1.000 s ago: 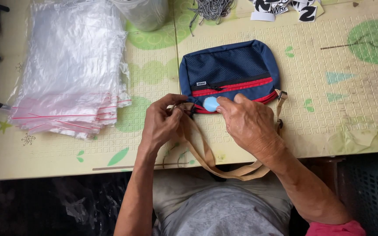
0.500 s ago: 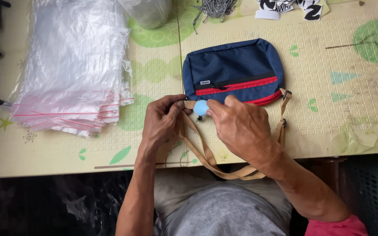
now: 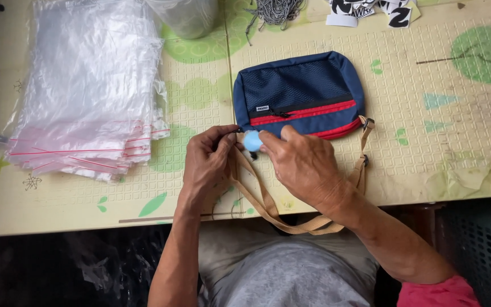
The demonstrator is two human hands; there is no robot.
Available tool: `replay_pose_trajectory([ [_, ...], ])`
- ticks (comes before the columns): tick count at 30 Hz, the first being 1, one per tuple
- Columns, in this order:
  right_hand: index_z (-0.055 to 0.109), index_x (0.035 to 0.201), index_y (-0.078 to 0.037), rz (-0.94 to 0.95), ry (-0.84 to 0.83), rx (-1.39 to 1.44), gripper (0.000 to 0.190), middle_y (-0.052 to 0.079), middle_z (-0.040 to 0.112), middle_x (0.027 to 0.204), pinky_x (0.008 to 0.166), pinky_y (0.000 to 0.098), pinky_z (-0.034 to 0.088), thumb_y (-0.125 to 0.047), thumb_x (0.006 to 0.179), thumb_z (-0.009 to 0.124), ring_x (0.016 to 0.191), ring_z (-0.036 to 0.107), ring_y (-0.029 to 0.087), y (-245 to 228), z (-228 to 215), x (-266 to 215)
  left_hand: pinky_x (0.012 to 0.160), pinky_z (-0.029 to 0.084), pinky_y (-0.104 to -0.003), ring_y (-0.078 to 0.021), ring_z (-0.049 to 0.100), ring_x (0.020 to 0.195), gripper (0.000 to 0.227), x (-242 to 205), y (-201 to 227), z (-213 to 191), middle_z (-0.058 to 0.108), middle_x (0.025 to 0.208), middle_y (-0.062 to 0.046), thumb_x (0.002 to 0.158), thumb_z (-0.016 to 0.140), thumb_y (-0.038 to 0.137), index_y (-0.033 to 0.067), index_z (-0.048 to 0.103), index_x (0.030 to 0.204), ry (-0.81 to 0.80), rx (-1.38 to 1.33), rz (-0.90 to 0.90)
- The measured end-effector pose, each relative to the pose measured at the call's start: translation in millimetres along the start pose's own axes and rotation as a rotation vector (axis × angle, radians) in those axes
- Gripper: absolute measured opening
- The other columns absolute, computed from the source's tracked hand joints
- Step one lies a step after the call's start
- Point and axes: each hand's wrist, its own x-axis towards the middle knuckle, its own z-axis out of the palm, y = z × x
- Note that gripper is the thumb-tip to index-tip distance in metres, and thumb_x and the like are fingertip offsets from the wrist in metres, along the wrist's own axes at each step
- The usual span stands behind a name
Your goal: The person cleans a blue and red bag using a light blue plastic spoon, scrubbing the exterior fabric and the zipper area. They then attach a metal chain to the bag's zipper pull.
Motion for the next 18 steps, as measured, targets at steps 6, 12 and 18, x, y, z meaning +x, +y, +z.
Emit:
replay_pose_trajectory([
  [6,0.076,0.107,-0.017,-0.095,-0.455,0.247,0.026,0.009,0.066,0.07,0.055,0.0416,0.06,-0.03,0.104,0.054,0.055,0.072,0.029,-0.5,-62.2,-15.0,0.081,0.061,-0.035,-0.0225,0.075,0.082,0.026,-4.4,10.8,3.4,0.074,0.087,-0.02,0.097,0.06,0.002,-0.0098,0.069,0.118,0.018,-0.061,-0.03],
  [12,0.078,0.117,-0.011,0.006,-0.016,0.512,0.027,0.018,0.065,0.069,0.056,0.0456,0.054,-0.026,0.104,0.06,0.062,0.069,0.038,32.3,-56.7,-1.7,0.097,0.056,-0.045,-0.0333,0.069,0.11,0.03,-25.5,-5.2,17.8,0.07,0.117,-0.029,0.086,0.081,0.014,-0.0054,0.073,0.108,0.094,-0.04,0.042],
  [18,0.077,0.12,-0.023,-0.061,0.086,0.522,0.024,0.012,0.065,0.075,0.067,0.0438,0.057,-0.031,0.101,0.064,0.076,0.071,0.036,32.9,-14.4,19.0,0.087,0.063,-0.043,-0.0325,0.075,0.1,0.013,-36.2,-18.8,38.4,0.073,0.105,-0.018,0.084,0.083,0.006,0.0027,0.078,0.096,0.261,0.189,0.142],
])
